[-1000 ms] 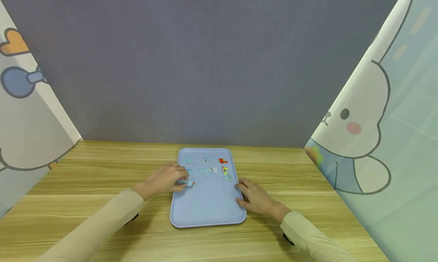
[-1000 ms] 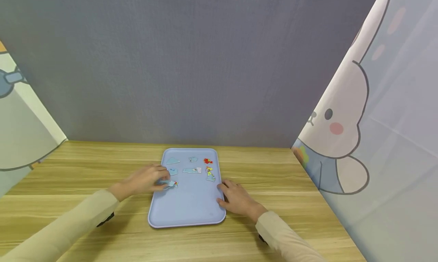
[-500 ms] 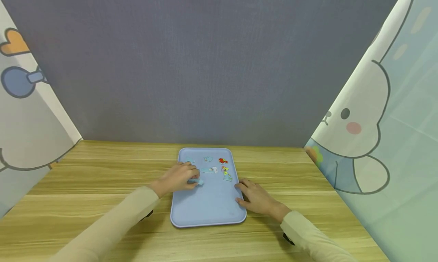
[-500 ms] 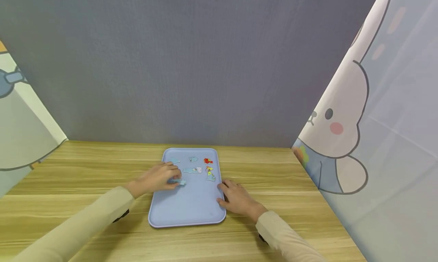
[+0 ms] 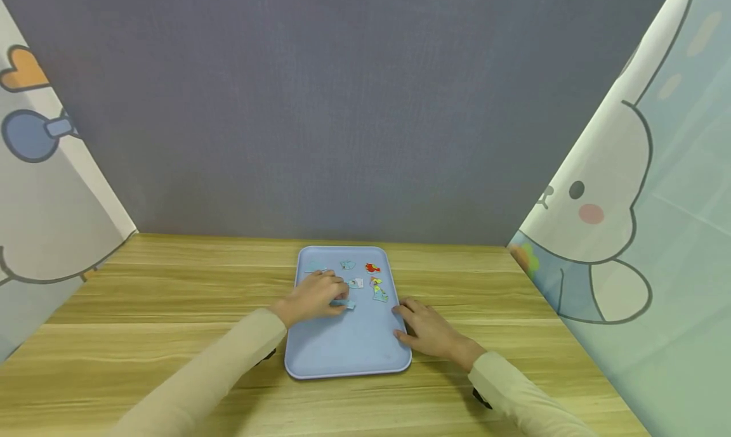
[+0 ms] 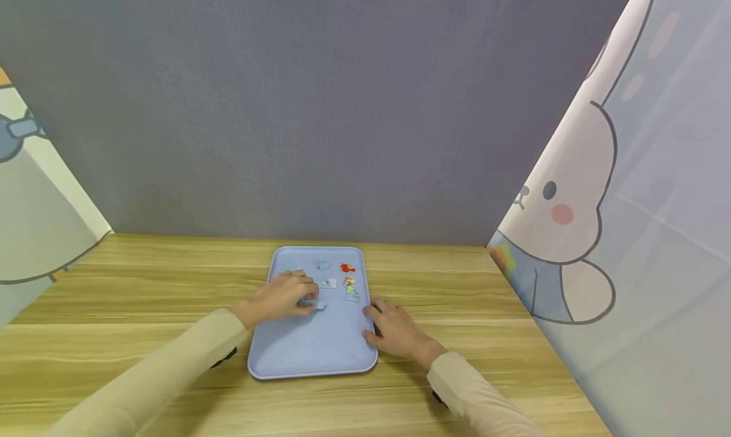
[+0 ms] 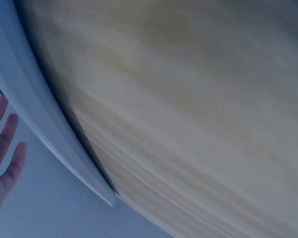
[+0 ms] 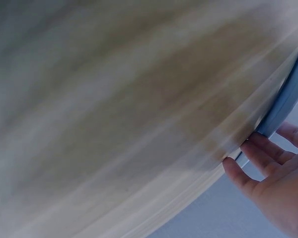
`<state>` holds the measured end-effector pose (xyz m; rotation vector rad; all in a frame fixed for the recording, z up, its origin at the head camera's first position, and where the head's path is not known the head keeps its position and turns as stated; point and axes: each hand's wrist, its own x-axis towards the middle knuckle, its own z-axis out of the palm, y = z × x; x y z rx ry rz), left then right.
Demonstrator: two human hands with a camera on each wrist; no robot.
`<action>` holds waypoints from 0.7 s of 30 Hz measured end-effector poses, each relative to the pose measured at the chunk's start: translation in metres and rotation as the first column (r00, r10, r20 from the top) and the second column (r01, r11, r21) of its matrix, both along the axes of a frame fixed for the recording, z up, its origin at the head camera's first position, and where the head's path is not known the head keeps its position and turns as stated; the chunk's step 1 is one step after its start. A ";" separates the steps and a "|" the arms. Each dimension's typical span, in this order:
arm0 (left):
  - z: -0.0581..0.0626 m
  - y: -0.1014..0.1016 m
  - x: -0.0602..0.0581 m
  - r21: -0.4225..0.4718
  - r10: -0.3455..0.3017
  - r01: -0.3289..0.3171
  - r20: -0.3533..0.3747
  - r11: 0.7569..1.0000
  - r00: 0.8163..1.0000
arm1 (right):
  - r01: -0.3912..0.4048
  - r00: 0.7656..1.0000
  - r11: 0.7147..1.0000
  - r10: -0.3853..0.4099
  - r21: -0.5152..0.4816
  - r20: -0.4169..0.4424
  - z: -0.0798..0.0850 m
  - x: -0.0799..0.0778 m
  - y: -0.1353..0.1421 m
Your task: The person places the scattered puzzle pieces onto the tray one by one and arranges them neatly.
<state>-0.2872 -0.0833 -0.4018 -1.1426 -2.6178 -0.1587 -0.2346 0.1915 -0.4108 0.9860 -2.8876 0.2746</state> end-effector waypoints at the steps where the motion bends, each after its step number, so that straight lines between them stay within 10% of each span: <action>1: 0.000 0.001 0.000 0.004 0.001 -0.001 0.004 1.000 1.000 | 0.000 1.000 1.000 0.000 0.001 -0.001 0.000 0.000 0.000; 21: -0.001 0.021 -0.007 0.040 0.046 -0.048 0.050 0.998 0.998 | 0.003 1.000 1.000 -0.003 0.004 0.014 -0.001 -0.001 0.001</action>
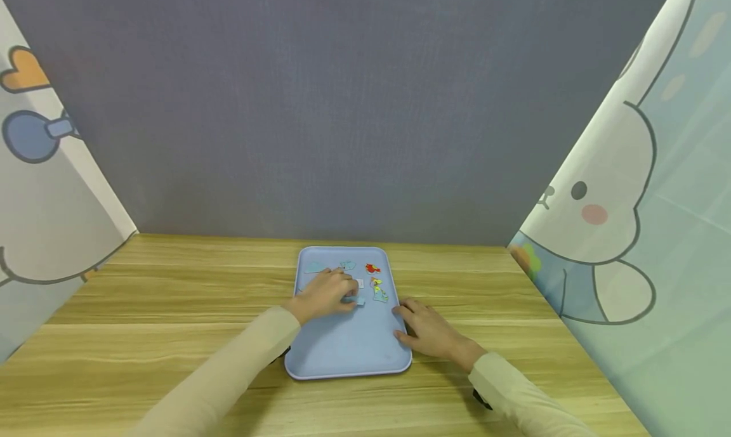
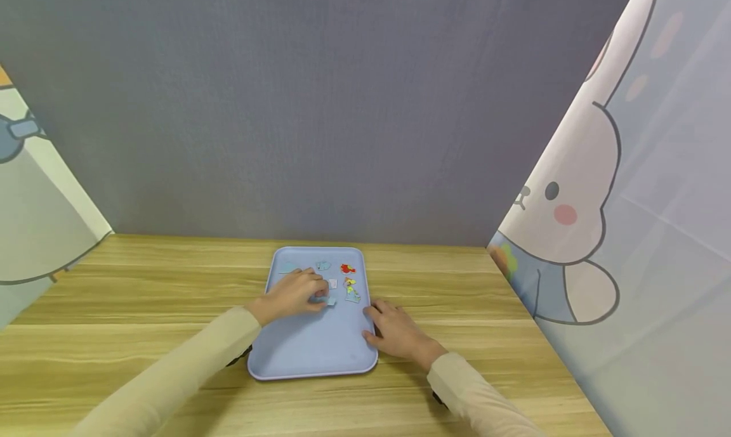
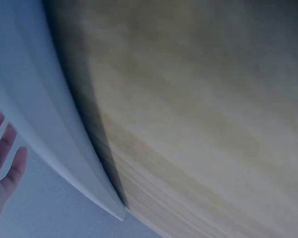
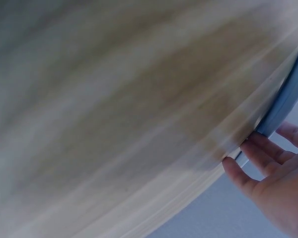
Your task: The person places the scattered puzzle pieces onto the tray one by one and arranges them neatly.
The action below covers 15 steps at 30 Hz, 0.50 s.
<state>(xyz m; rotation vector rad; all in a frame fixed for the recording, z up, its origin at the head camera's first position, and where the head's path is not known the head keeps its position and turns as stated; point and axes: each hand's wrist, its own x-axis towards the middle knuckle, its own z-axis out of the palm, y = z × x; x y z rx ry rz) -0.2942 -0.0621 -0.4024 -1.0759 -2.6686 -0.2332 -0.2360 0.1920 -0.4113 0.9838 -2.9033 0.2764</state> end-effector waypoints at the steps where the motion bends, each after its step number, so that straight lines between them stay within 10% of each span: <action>1: -0.001 0.001 0.000 -0.004 0.004 -0.004 0.004 1.000 1.000 | 0.000 1.000 1.000 0.000 0.002 -0.001 0.000 0.000 0.000; 15: -0.002 0.004 0.002 -0.029 0.028 -0.028 0.010 0.999 1.000 | -0.014 1.000 1.000 0.014 0.004 -0.021 -0.001 -0.001 0.000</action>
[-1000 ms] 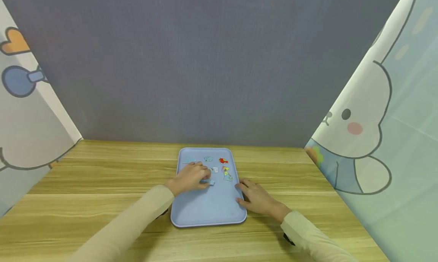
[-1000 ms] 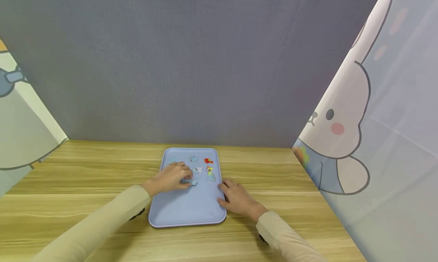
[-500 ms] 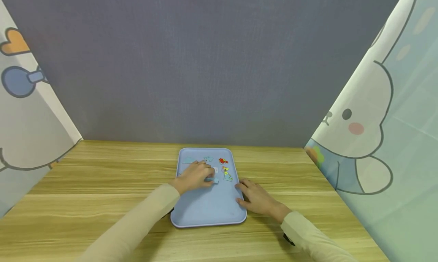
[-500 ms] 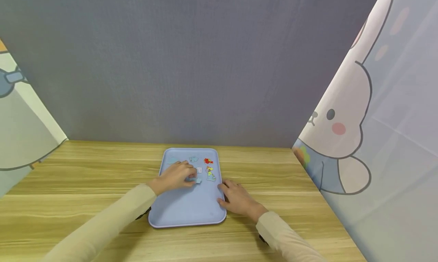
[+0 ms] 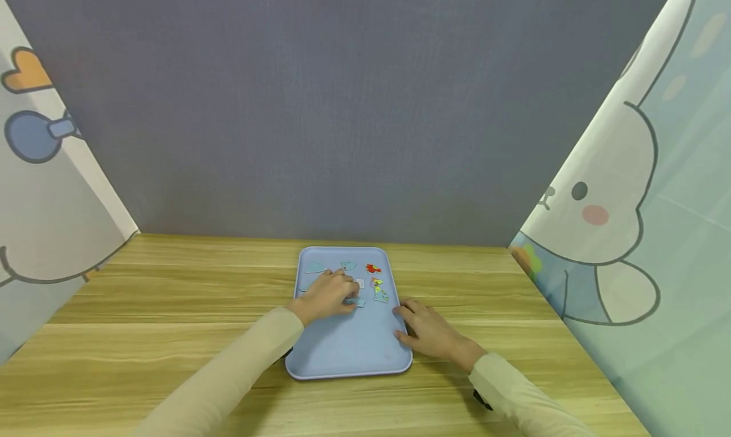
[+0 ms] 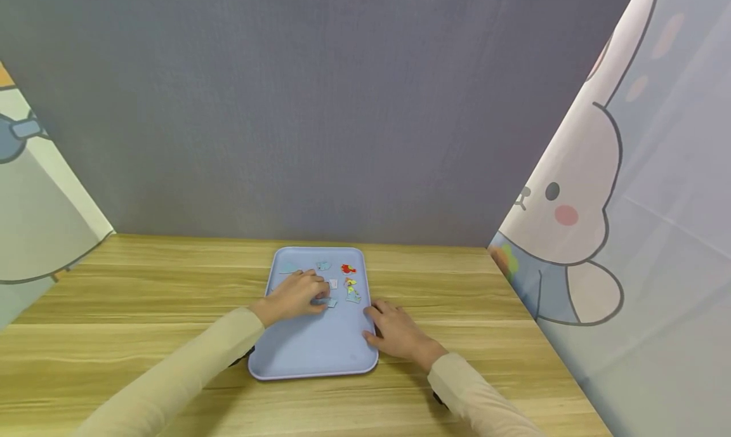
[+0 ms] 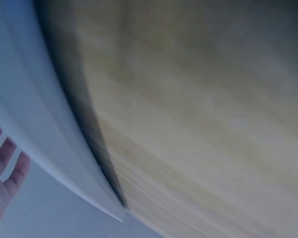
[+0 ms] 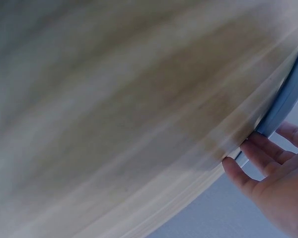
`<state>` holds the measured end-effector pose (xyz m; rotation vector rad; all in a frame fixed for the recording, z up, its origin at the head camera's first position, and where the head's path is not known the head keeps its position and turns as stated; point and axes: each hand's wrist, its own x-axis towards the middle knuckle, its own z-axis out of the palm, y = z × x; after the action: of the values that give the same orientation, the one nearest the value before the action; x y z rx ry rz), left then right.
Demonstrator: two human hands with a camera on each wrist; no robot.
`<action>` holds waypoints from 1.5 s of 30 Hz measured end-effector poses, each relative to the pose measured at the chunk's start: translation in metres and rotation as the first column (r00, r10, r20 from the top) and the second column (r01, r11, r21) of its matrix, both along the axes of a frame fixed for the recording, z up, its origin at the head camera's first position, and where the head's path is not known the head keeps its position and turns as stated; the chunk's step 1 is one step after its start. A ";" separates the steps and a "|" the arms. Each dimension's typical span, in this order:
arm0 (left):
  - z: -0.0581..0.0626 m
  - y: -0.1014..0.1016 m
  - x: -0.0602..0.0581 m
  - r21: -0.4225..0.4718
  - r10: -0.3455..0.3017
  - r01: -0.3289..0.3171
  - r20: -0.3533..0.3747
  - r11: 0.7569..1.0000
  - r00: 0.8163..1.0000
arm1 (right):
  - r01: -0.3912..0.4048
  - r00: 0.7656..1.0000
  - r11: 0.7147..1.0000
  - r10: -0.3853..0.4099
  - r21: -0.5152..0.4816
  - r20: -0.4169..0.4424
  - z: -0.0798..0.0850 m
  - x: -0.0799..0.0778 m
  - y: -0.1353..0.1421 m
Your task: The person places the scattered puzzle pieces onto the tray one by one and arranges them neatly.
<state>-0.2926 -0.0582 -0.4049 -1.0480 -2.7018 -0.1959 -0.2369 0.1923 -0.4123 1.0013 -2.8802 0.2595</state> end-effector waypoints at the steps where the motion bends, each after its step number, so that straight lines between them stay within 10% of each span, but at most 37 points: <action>1: 0.000 0.000 0.000 0.002 0.001 -0.001 0.002 1.000 1.000 | 0.000 1.000 1.000 0.000 -0.001 0.004 0.000 0.000 0.000; 45: 0.003 -0.037 0.010 0.040 0.001 -0.004 0.065 0.999 0.998 | -0.004 0.997 1.000 0.007 -0.031 0.071 0.013 -0.009 0.008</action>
<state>-0.2827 -0.0957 -0.4020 -1.0443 -2.7442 -0.2872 -0.2463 0.1999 -0.3991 1.0151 -2.9269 0.3457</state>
